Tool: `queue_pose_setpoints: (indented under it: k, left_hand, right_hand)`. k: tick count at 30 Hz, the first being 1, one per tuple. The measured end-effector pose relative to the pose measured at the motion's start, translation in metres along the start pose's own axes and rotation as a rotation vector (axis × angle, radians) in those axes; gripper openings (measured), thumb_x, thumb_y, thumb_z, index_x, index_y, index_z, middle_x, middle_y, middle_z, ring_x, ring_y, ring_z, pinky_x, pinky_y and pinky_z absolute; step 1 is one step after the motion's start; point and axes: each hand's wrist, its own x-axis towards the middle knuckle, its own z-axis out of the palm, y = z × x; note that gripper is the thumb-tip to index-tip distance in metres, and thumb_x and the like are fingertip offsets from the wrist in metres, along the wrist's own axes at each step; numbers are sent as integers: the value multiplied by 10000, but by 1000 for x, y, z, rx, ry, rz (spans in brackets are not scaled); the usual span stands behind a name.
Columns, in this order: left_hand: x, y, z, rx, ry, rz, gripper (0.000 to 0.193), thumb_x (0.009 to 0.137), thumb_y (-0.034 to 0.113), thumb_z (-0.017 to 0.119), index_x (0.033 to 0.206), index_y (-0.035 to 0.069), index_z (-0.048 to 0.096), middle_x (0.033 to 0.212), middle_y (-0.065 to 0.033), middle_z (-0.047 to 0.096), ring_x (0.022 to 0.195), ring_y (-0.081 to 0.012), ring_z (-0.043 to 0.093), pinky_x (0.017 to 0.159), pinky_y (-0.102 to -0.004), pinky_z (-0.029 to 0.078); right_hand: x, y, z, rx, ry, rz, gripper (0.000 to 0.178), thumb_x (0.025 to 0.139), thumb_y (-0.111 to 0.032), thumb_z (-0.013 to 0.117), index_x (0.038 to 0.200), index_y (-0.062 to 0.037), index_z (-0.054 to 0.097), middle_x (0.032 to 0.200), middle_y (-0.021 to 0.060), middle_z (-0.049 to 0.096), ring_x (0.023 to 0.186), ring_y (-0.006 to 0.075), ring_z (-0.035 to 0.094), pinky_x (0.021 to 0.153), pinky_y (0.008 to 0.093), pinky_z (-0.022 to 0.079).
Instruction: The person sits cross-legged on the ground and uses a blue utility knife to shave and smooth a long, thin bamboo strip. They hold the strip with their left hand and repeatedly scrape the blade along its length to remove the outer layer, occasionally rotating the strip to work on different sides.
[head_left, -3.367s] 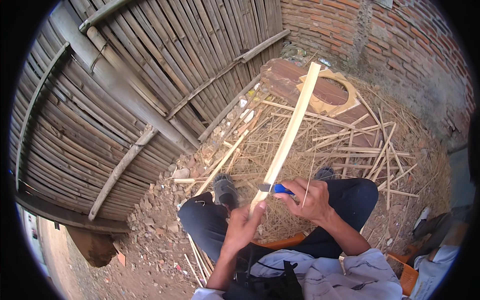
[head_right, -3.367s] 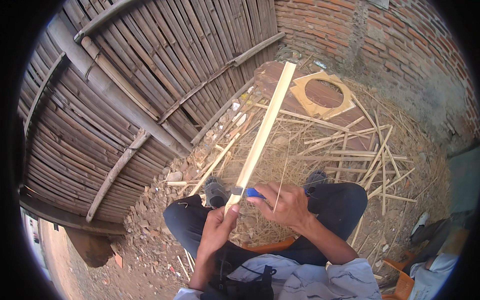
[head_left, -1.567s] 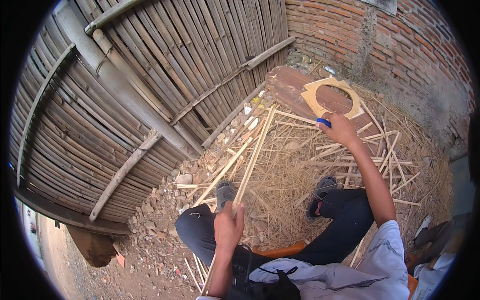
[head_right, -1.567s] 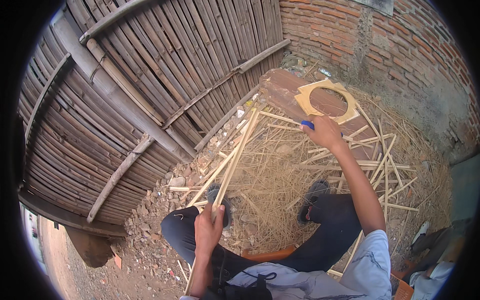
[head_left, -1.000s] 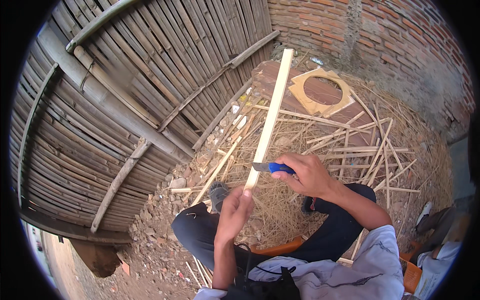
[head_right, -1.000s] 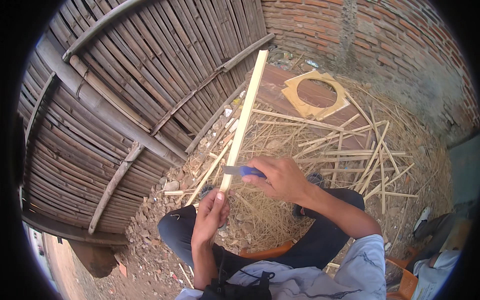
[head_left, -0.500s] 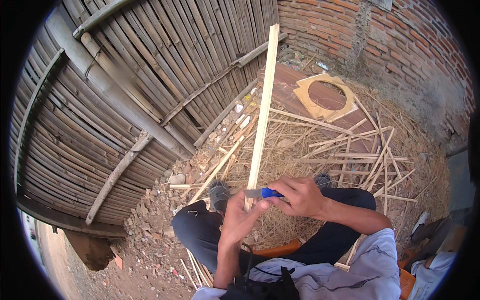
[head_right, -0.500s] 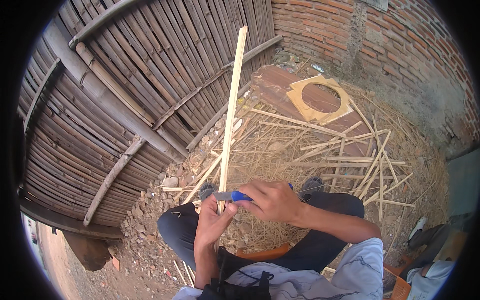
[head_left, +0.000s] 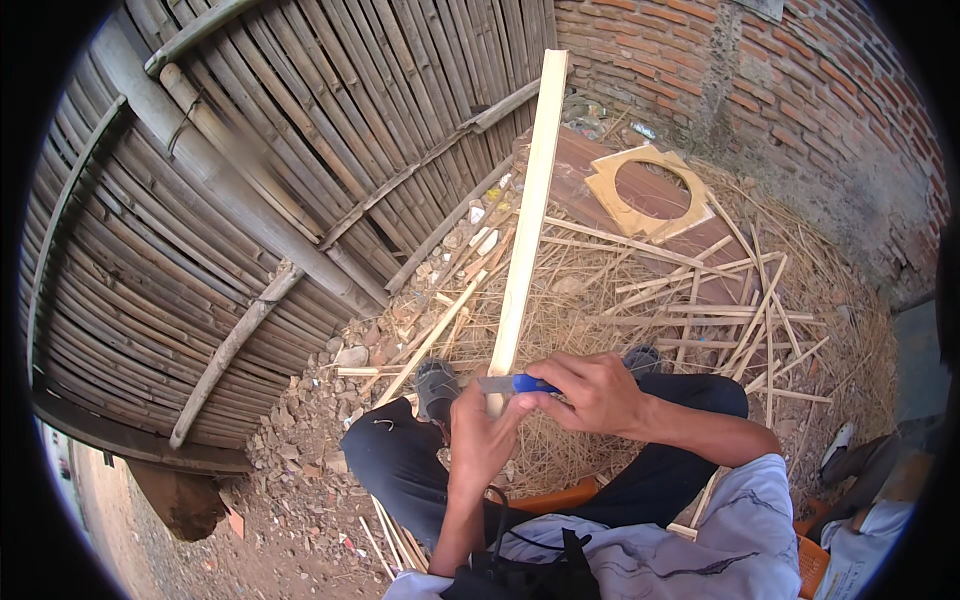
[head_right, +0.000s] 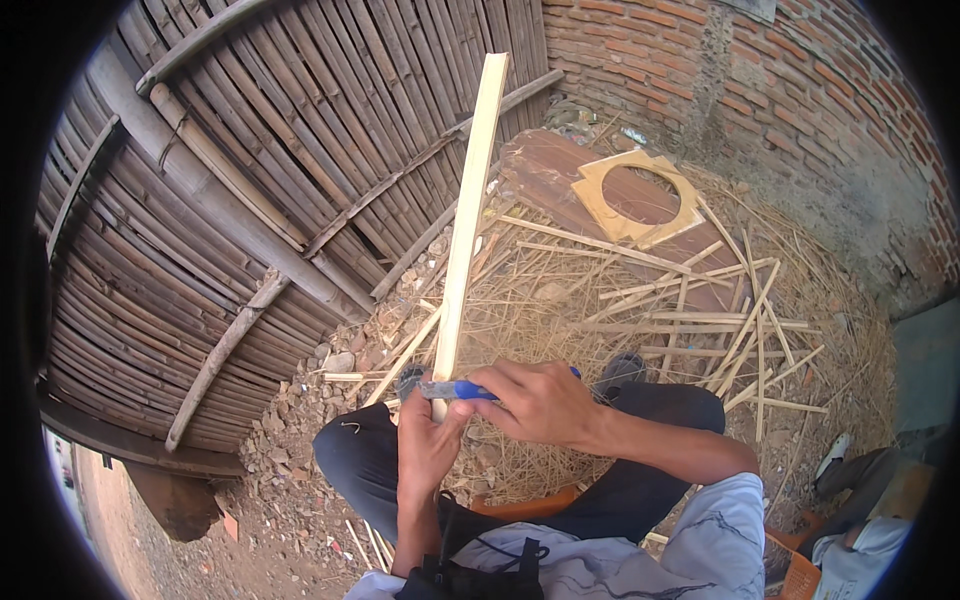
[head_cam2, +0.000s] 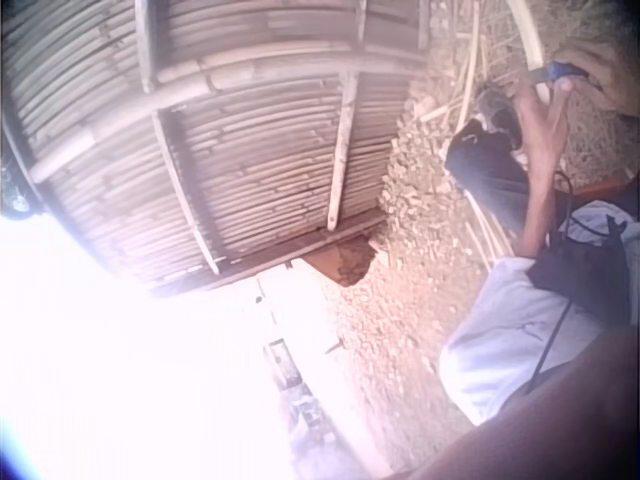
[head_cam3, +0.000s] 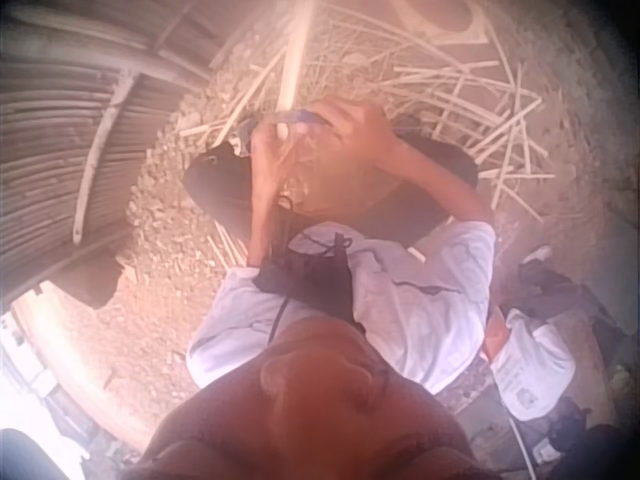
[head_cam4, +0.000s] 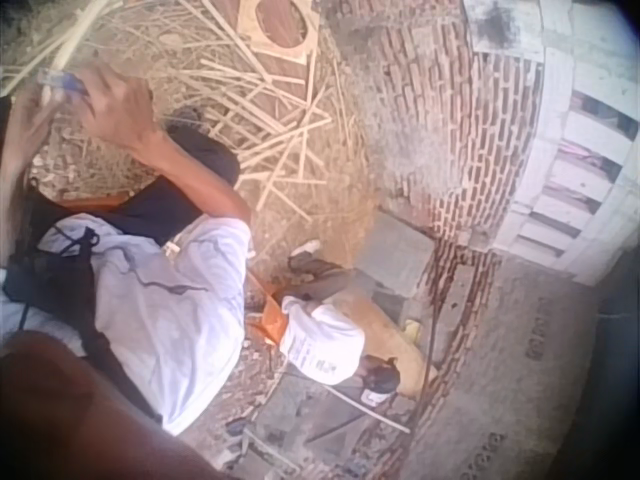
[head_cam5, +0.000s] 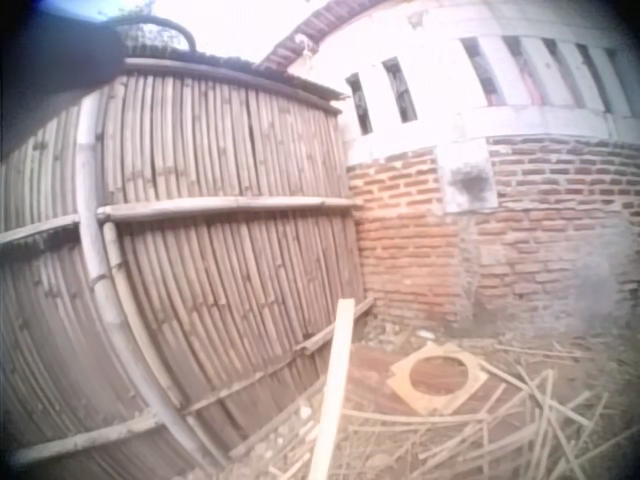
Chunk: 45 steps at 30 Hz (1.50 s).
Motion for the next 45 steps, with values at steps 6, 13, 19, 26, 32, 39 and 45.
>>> queue_pose_setpoints:
  k: [6,13,19,26,32,39,45]
  left_hand:
    - [-2,12,4,120,25,-10,340,1024,268,826,1115,-37,706,824,-91,726,738,-122,614,667,-327,522]
    - [-4,2,3,128,14,-23,327,1086,278,744,1116,-46,712,775,-109,698,705,-116,592,638,-328,501]
    - [-3,5,5,128,22,-40,355,1123,313,685,1098,-41,709,707,-65,624,653,-105,533,585,-335,457]
    - [-19,-2,-2,98,-5,-197,391,1136,350,657,1062,-33,682,669,-31,552,635,-83,491,555,-327,421]
    - [-16,-17,-15,172,-47,-74,395,1121,354,685,1061,-36,672,679,-37,560,641,-83,482,551,-329,413]
    - [0,-9,-15,184,80,-21,435,1052,360,787,1065,-48,636,705,-55,577,668,-109,499,589,-335,451]
    - [2,-6,-9,125,51,24,406,984,270,862,1103,-45,635,757,-85,630,696,-137,558,647,-337,501]
  right_hand:
    - [5,-5,-6,5,10,32,277,979,-298,790,1166,-99,742,874,63,725,661,265,735,534,390,575]
    - [5,-9,-6,-20,14,47,265,982,-325,789,1146,-119,758,861,45,727,653,252,732,530,370,564]
    - [5,-11,-9,-64,13,78,262,979,-340,800,1114,-118,765,822,44,719,647,235,734,534,357,561]
    - [28,46,-42,-189,327,219,275,1007,-301,800,1115,-51,769,898,98,780,674,261,754,592,373,577]
    - [25,50,-58,-108,395,395,258,1037,-274,773,1085,-22,757,861,126,773,667,264,731,610,374,541]
    - [18,25,-42,-28,246,108,297,1001,-275,811,1060,6,736,901,143,767,714,287,767,595,369,587]
    - [8,5,-6,-4,56,-7,247,984,-282,807,1105,-81,733,858,81,741,652,259,738,541,373,567]
